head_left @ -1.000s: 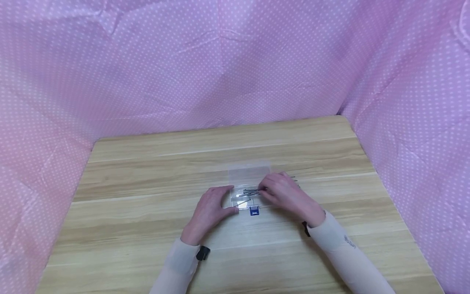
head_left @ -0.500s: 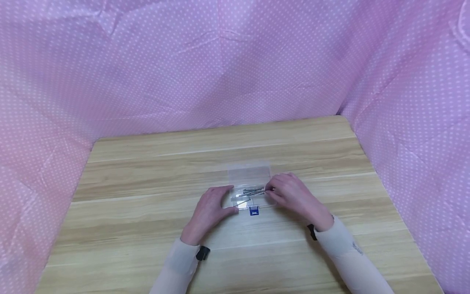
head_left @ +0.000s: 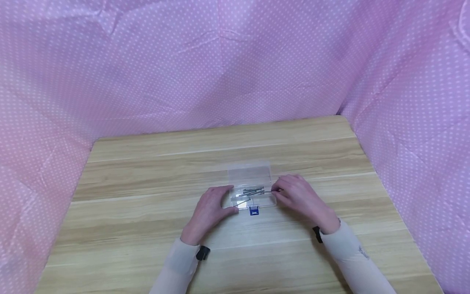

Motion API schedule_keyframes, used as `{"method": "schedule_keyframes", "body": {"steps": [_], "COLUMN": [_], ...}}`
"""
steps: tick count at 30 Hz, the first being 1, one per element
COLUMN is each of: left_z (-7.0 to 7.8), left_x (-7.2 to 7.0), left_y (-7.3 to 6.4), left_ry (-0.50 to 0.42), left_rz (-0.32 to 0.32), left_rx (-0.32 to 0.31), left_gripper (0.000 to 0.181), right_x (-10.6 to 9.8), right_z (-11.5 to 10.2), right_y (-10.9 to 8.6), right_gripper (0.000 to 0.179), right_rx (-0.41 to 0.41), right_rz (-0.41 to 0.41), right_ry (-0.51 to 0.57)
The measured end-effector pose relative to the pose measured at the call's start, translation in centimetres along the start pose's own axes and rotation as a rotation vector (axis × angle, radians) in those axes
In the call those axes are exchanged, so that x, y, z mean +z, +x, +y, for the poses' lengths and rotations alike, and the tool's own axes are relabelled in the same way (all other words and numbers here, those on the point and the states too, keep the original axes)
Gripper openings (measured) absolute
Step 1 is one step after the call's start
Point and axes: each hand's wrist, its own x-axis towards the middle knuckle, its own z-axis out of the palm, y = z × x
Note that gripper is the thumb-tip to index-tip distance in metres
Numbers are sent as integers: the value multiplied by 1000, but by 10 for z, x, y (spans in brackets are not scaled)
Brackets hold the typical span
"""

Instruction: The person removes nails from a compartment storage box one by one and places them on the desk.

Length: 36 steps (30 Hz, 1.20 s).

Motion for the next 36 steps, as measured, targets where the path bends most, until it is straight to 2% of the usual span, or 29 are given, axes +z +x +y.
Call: {"method": "schedule_keyframes", "body": {"steps": [7, 36], "left_z": [0, -2], "left_x": [1, 0], "left_y": [0, 1], "left_ry": [-10, -1], "left_rz": [-9, -1], "left_rx": [-20, 3], "left_gripper": [75, 74], "right_x": [-1, -14], "right_z": [4, 28], "right_y": [-4, -29], "right_gripper": [11, 16], "right_rx": [16, 63], "right_rz": [-4, 3], "right_ry": [-5, -30]}}
